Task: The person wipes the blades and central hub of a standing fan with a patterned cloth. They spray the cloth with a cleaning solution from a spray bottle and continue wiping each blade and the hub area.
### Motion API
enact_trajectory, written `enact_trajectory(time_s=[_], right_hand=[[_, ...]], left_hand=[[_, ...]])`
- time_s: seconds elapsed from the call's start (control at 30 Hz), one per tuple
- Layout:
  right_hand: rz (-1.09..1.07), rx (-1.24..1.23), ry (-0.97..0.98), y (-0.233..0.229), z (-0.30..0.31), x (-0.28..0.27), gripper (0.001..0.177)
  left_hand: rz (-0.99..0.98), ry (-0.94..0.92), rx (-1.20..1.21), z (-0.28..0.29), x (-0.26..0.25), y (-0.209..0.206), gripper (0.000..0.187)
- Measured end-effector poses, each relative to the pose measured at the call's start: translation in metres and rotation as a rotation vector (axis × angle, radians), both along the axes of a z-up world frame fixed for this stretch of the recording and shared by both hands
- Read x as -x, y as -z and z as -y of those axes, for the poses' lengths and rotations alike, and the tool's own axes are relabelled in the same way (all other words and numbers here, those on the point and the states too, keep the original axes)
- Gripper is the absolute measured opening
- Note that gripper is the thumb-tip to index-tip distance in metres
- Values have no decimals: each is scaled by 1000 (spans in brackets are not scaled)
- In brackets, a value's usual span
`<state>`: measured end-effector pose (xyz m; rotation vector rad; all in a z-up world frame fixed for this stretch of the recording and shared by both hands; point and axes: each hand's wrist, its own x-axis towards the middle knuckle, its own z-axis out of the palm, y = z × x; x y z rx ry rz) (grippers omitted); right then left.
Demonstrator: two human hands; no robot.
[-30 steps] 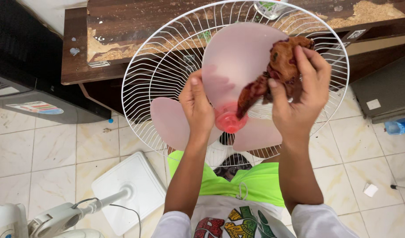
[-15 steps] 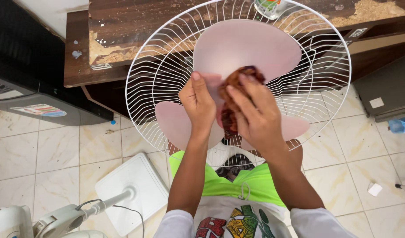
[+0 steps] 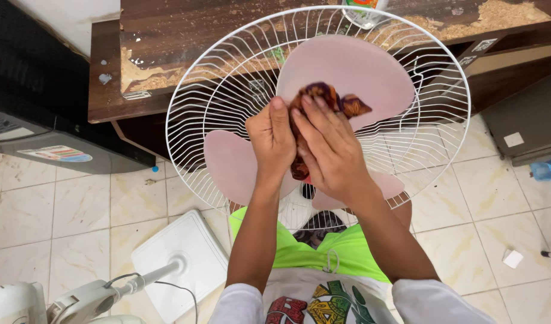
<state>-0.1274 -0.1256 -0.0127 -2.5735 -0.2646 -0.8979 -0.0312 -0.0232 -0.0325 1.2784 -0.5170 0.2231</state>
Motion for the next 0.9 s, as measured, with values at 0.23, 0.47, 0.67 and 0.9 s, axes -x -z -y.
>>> enact_trajectory(time_s=[0.23,0.47,0.67,0.9], right_hand=[[98,-162,133,-11,33,7,58],[94,57,-75,-12,15,-22,58],[-17,101,191,-13,20,14,64],[178,89,57,-10,37,-31,53]], left_hand=[[191,76,-109,3,4,-10,49],[79,56,-71,5,-3,-3,50],[102,45,-50,0,-6,-3,53],[148,80,-156,4,-1,-7,54]])
